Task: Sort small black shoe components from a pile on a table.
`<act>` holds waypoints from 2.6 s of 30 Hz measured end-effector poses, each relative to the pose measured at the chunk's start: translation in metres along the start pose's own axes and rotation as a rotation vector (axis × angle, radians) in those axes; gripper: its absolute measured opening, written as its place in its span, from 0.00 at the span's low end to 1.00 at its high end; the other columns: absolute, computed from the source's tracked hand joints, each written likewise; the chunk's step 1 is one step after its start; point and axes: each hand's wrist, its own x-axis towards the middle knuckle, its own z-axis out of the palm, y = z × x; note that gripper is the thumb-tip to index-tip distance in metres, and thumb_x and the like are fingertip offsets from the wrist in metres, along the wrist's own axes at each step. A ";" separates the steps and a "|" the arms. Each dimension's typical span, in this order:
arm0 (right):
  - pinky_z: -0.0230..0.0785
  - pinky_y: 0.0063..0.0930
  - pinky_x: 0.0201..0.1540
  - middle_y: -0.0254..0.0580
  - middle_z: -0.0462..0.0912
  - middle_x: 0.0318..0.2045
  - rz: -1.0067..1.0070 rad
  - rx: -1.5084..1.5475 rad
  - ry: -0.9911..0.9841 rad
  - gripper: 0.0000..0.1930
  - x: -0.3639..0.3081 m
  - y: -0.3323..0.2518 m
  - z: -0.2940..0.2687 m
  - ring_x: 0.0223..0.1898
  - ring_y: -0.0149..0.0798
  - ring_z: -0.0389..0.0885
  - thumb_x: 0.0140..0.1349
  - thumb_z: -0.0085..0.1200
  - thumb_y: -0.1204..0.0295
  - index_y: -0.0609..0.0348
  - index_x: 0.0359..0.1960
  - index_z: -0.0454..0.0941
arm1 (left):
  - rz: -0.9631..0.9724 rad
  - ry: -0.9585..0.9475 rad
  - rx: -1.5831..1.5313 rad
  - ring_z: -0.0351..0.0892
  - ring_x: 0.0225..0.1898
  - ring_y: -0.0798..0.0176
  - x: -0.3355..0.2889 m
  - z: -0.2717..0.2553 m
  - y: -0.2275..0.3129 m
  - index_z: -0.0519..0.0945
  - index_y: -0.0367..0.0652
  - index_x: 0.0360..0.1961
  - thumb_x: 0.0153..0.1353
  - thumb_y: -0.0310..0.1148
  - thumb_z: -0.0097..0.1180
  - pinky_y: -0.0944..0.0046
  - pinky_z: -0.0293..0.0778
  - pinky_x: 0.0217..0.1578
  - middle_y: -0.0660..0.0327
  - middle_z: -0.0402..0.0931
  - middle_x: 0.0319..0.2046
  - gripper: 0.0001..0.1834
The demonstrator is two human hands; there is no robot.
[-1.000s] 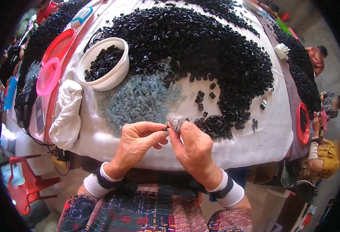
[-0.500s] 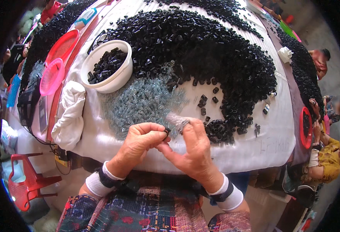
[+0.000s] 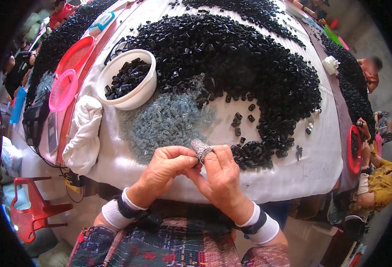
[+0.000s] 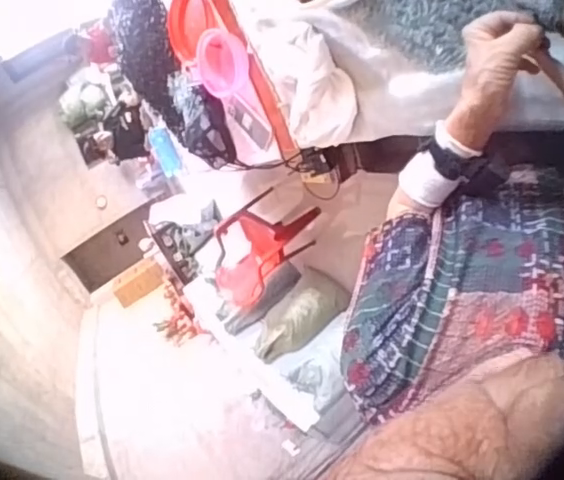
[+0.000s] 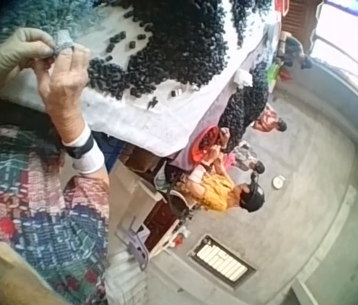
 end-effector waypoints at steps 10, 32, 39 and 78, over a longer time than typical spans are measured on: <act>0.68 0.35 0.27 0.48 0.73 0.29 -0.026 0.021 -0.060 0.17 -0.001 0.005 -0.005 0.28 0.48 0.73 0.39 0.67 0.78 0.69 0.33 0.75 | -0.015 0.018 0.195 0.78 0.30 0.73 -0.002 0.001 0.010 0.83 0.37 0.33 0.55 0.33 0.62 0.72 0.73 0.29 0.63 0.82 0.28 0.10; 0.70 0.35 0.29 0.49 0.73 0.30 -0.029 0.053 -0.006 0.16 0.004 0.001 -0.014 0.29 0.48 0.73 0.40 0.66 0.78 0.68 0.32 0.75 | -0.053 -0.104 0.169 0.81 0.35 0.67 -0.005 -0.001 0.012 0.82 0.34 0.39 0.60 0.30 0.58 0.68 0.78 0.36 0.56 0.82 0.34 0.10; 0.70 0.36 0.31 0.49 0.73 0.31 -0.019 -0.010 -0.004 0.18 0.001 0.000 -0.014 0.31 0.49 0.74 0.41 0.66 0.77 0.68 0.34 0.74 | -0.037 -0.107 0.184 0.80 0.35 0.67 -0.007 0.001 0.014 0.82 0.34 0.39 0.60 0.32 0.59 0.69 0.77 0.36 0.57 0.82 0.34 0.11; 0.72 0.34 0.33 0.49 0.77 0.29 0.195 -0.232 -0.146 0.14 0.011 0.084 -0.053 0.29 0.49 0.78 0.52 0.52 0.83 0.66 0.43 0.74 | 0.167 0.039 -0.175 0.83 0.29 0.62 0.006 -0.049 0.066 0.75 0.37 0.47 0.67 0.36 0.46 0.61 0.82 0.28 0.57 0.81 0.33 0.15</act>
